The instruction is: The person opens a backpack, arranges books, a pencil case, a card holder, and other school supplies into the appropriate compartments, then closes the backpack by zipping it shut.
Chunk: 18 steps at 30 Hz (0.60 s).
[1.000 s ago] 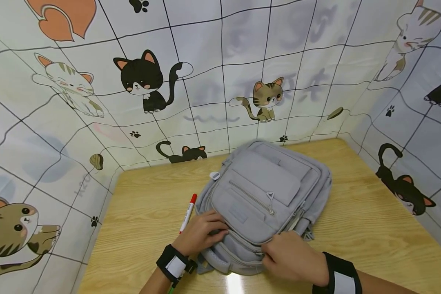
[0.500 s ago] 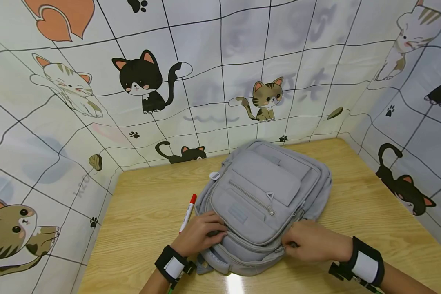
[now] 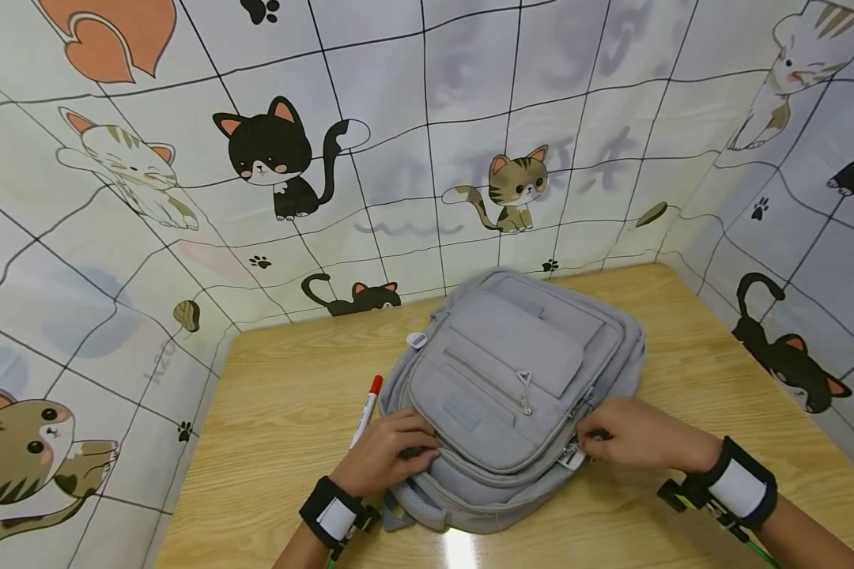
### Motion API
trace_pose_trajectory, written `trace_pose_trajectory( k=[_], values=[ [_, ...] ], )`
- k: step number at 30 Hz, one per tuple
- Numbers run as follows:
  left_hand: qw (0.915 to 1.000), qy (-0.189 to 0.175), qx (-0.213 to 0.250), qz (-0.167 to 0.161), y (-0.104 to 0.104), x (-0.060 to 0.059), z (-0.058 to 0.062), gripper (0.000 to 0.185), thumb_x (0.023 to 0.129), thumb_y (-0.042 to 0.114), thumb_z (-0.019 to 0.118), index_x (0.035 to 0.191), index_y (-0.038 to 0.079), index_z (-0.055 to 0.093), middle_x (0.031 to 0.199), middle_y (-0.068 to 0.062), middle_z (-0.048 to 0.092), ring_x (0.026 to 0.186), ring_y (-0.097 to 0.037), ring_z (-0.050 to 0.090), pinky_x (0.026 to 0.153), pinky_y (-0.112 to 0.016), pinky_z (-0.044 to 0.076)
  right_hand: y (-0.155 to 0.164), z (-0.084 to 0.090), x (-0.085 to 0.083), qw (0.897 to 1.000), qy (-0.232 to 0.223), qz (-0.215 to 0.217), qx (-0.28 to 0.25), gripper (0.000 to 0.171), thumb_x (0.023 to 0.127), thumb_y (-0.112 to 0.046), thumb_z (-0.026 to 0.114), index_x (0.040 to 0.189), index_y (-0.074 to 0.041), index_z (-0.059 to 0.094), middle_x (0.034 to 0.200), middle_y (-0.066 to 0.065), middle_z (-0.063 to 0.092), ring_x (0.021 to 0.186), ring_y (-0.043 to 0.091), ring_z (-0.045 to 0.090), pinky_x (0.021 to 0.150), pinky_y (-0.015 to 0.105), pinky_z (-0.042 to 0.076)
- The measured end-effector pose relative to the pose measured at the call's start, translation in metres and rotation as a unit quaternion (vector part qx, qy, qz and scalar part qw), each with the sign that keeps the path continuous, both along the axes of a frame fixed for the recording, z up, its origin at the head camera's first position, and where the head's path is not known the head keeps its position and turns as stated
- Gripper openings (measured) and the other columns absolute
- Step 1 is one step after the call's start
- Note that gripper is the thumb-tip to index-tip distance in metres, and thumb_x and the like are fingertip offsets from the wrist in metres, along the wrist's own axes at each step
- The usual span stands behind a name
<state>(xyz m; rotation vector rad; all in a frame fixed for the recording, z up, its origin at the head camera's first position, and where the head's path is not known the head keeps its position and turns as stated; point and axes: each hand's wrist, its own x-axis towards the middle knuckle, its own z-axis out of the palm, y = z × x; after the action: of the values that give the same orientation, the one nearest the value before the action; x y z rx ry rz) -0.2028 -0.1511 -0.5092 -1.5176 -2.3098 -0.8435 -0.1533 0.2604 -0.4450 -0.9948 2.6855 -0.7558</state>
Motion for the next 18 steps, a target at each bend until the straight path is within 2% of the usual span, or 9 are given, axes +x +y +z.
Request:
trace_pose_trajectory(
  k=[10, 14, 18],
  values=[
    [0.9998, -0.015, 0.009, -0.006, -0.001, 0.0, -0.002, 0.005, 0.097, 0.018, 0.081, 0.101, 0.021, 0.081, 0.104, 0.01, 0.073, 0.099, -0.007, 0.066, 0.091, -0.018, 0.054, 0.02, 0.003, -0.01, 0.999, -0.034, -0.035, -0.009, 0.035, 0.096, -0.01, 0.068, 0.07, -0.031, 0.055, 0.067, -0.024, 0.037, 0.056, -0.008, 0.032, 0.055, 0.017, 0.029],
    [0.9998, -0.013, 0.012, -0.004, -0.001, 0.0, -0.003, 0.005, 0.096, 0.018, 0.081, 0.1, 0.021, 0.081, 0.104, 0.01, 0.073, 0.099, -0.007, 0.066, 0.09, -0.018, 0.054, 0.027, 0.005, -0.014, 0.998, -0.023, -0.052, 0.002, 0.032, 0.097, -0.01, 0.068, 0.072, -0.03, 0.061, 0.068, -0.024, 0.04, 0.056, -0.008, 0.031, 0.054, 0.018, 0.029],
    [0.9999, -0.009, 0.013, -0.001, -0.001, 0.0, -0.003, 0.004, 0.095, 0.018, 0.082, 0.099, 0.021, 0.082, 0.104, 0.01, 0.074, 0.099, -0.007, 0.067, 0.09, -0.018, 0.054, 0.033, 0.006, -0.018, 0.998, -0.016, -0.061, 0.002, 0.035, 0.096, -0.008, 0.067, 0.07, -0.03, 0.056, 0.067, -0.024, 0.035, 0.055, -0.008, 0.029, 0.053, 0.017, 0.028]
  ],
)
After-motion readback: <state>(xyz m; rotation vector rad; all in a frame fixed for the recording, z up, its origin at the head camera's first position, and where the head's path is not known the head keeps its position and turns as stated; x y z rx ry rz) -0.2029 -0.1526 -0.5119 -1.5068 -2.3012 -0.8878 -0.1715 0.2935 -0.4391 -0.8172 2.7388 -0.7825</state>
